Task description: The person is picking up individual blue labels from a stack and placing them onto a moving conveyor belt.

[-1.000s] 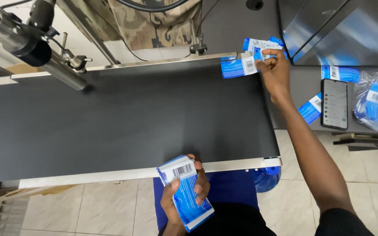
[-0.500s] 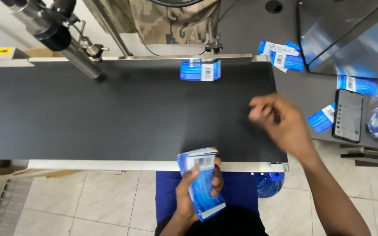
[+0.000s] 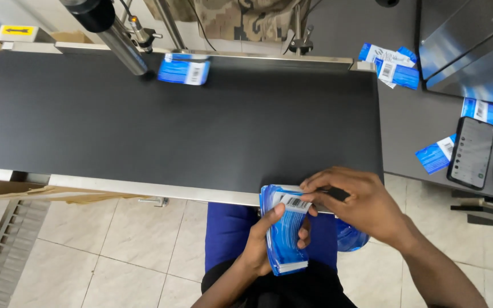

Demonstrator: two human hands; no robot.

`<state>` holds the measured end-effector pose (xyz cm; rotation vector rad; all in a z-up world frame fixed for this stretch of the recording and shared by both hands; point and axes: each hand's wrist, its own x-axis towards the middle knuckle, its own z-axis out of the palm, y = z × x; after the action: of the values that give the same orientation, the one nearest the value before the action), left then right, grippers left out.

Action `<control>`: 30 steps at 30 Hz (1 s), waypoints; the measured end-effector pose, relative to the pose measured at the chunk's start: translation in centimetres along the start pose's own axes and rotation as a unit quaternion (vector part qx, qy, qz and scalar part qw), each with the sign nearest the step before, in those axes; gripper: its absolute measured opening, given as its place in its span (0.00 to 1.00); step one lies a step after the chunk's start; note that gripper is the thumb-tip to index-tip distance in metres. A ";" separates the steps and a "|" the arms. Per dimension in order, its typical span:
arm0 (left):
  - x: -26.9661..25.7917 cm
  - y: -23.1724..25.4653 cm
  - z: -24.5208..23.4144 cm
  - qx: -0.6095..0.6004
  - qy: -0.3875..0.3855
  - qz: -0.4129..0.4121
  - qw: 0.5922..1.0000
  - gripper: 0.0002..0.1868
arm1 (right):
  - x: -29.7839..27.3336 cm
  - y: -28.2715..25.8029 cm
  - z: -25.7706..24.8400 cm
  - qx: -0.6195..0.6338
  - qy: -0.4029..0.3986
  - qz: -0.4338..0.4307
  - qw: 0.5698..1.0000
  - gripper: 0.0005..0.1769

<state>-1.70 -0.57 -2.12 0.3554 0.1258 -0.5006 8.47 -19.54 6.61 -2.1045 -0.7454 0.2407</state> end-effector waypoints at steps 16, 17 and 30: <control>0.0 0.9 0.6 0.028 0.007 0.007 1.000 0.25 | 4.3 7.8 -7.8 0.107 0.201 0.175 0.958 0.14; 0.0 0.9 0.4 0.020 0.012 0.014 1.000 0.26 | 4.9 9.6 -8.0 0.123 0.232 0.162 0.951 0.13; 0.3 0.9 -0.1 -0.004 0.019 0.042 0.999 0.26 | 11.9 18.4 -9.0 0.200 0.347 0.217 0.890 0.15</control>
<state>-1.05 0.07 -2.00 0.3608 0.1488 -0.4111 29.60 -26.78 -1.35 -1.7432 0.1987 -0.1211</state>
